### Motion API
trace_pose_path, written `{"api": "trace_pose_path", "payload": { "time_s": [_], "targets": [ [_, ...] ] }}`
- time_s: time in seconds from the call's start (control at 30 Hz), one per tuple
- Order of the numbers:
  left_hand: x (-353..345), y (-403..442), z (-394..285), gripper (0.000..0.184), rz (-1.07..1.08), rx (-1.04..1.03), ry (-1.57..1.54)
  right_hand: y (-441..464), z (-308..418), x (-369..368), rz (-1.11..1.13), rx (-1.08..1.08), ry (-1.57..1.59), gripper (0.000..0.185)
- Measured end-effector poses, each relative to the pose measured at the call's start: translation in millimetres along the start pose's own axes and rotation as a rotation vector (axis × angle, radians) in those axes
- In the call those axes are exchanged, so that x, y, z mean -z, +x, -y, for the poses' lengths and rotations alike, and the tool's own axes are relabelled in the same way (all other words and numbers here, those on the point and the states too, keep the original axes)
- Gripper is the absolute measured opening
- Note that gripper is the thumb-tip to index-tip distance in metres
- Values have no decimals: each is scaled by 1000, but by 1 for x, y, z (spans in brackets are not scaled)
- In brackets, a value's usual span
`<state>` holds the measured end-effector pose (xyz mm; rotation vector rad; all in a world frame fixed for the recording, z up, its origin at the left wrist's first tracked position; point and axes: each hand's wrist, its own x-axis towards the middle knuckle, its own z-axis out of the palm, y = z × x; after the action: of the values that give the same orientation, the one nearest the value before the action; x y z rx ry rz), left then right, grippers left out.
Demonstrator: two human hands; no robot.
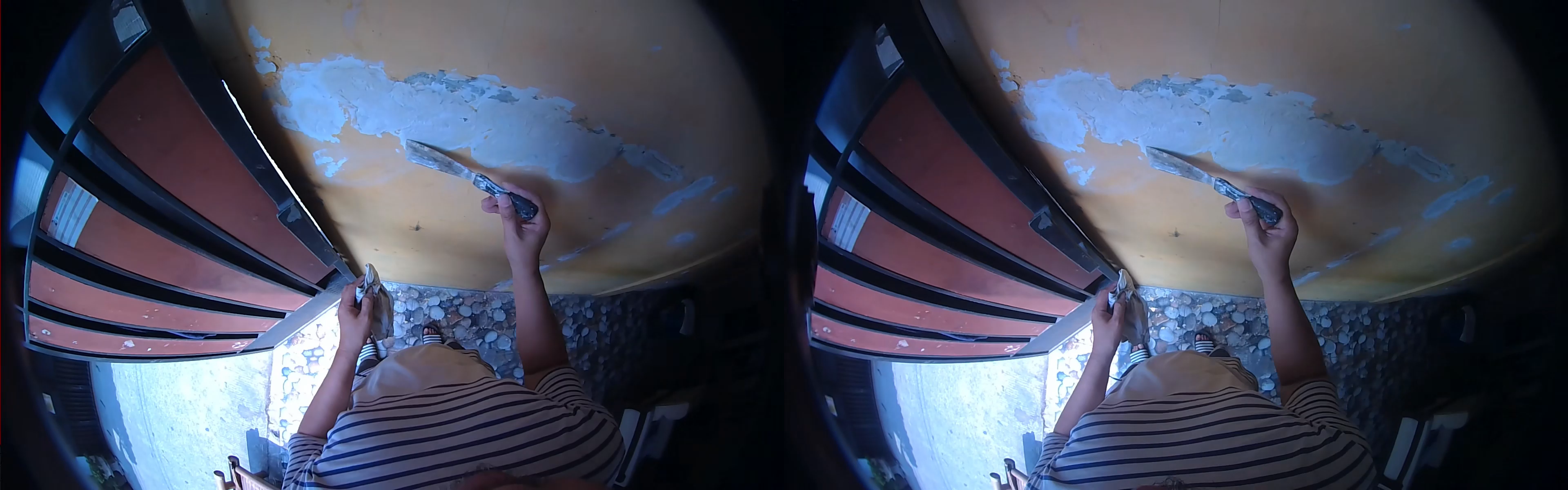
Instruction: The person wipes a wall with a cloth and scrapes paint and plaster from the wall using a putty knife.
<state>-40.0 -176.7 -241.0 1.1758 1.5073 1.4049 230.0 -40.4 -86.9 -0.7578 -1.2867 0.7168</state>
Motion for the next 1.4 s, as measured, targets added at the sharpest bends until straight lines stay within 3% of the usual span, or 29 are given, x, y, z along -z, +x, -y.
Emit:
{"api": "trace_pose_path", "payload": {
  "time_s": [0.23, 0.4, 0.5, 0.77, 0.83, 0.93, 1.03, 1.1, 1.17, 1.23, 1.4],
  "targets": [
    [-3, 1, 7, 27, -21, -15, -17, -5, -3, 3, -39, -34, 6, 21],
    [-9, 4, -11, 28, -21, -44, 50, -10, -9, -29, 80, -54, 35, 21],
    [-14, 11, -31, 33, -58, 39, -145, -20, -1, -9, 156, -23, -59, 15],
    [-33, 87, -114, 28, -473, -525, 235, -72, -8, 77, 142, -260, 48, 19],
    [-52, 117, -142, 27, -567, -577, 206, -76, -4, 87, 154, -281, 58, 19],
    [-94, 156, -156, 30, -514, -589, 186, -79, 3, 103, 176, -286, 79, 19],
    [-148, 146, -175, 38, -561, -778, 329, -81, 9, 122, 157, -275, 81, 19],
    [-170, 132, -181, 41, -475, -865, 417, -85, 10, 142, 111, -287, 37, 19],
    [-182, 127, -173, 46, -342, -954, 518, -86, 12, 156, 91, -277, -1, 18],
    [-173, 134, -170, 48, -358, -982, 520, -87, 18, 164, 20, -314, -60, 18],
    [-115, 170, -172, 41, -785, -784, 387, -97, 32, 170, -15, -302, -219, 22]
  ]
}}
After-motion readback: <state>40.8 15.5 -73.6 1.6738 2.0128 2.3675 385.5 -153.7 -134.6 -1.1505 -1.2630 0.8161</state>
